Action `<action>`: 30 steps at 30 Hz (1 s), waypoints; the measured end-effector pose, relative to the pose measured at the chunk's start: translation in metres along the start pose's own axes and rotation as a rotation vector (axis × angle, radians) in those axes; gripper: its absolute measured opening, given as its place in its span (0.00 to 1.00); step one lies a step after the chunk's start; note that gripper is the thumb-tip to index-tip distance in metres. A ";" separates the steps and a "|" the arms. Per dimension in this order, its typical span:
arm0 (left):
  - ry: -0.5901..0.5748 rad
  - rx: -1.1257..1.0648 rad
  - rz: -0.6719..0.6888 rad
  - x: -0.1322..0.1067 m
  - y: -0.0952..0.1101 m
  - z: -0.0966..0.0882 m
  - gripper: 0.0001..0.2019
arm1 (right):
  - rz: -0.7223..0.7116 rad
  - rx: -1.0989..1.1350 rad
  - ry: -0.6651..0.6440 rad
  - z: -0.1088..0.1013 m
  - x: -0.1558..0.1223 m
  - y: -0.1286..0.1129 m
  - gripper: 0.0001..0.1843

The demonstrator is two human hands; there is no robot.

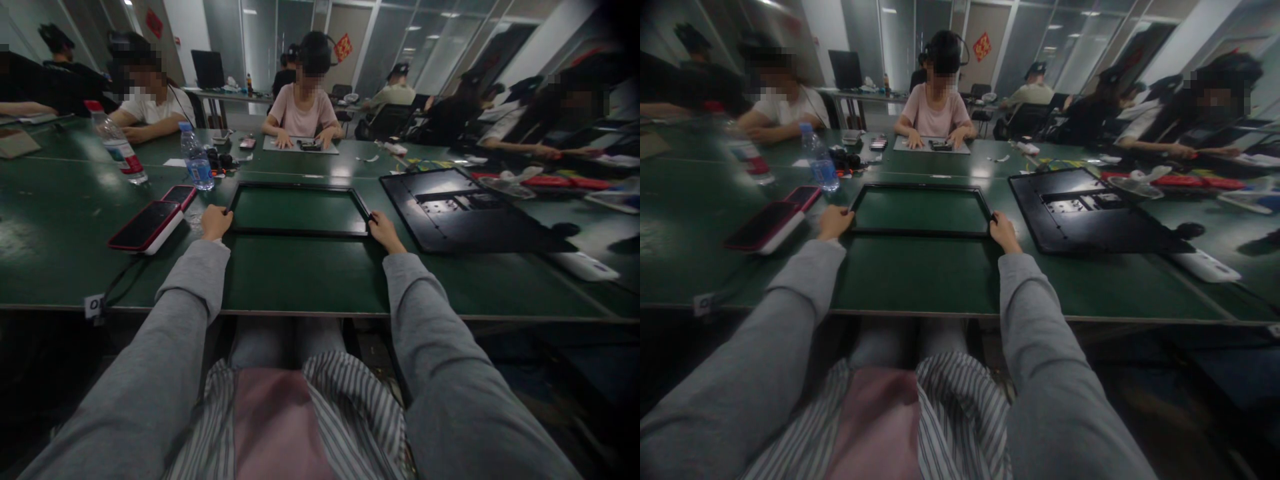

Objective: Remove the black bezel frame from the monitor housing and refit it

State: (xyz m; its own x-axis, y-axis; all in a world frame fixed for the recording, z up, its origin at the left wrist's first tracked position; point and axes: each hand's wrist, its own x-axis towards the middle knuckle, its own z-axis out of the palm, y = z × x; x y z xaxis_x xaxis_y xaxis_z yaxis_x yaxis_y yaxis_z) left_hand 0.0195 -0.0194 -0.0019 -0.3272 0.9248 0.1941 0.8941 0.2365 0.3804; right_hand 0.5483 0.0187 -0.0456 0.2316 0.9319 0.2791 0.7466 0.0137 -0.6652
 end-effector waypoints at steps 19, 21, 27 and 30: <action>-0.013 -0.047 0.058 0.002 0.001 0.004 0.24 | -0.042 -0.058 0.178 -0.006 -0.002 -0.002 0.25; -0.007 -0.060 0.064 0.003 0.000 0.006 0.24 | -0.047 -0.036 0.178 -0.006 -0.002 -0.003 0.25; 0.018 -0.110 0.134 0.008 -0.002 0.013 0.28 | -0.020 -0.057 0.161 -0.007 -0.003 -0.006 0.28; 0.025 -0.127 0.160 0.007 0.000 0.012 0.29 | -0.009 -0.042 0.149 -0.008 -0.004 -0.008 0.29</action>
State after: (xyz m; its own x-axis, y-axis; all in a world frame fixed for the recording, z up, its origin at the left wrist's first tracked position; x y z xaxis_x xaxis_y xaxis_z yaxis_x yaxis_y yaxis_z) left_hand 0.0210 -0.0097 -0.0111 -0.1927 0.9396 0.2828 0.8899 0.0460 0.4537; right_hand 0.5461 0.0122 -0.0359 0.3124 0.8678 0.3865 0.7735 0.0037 -0.6337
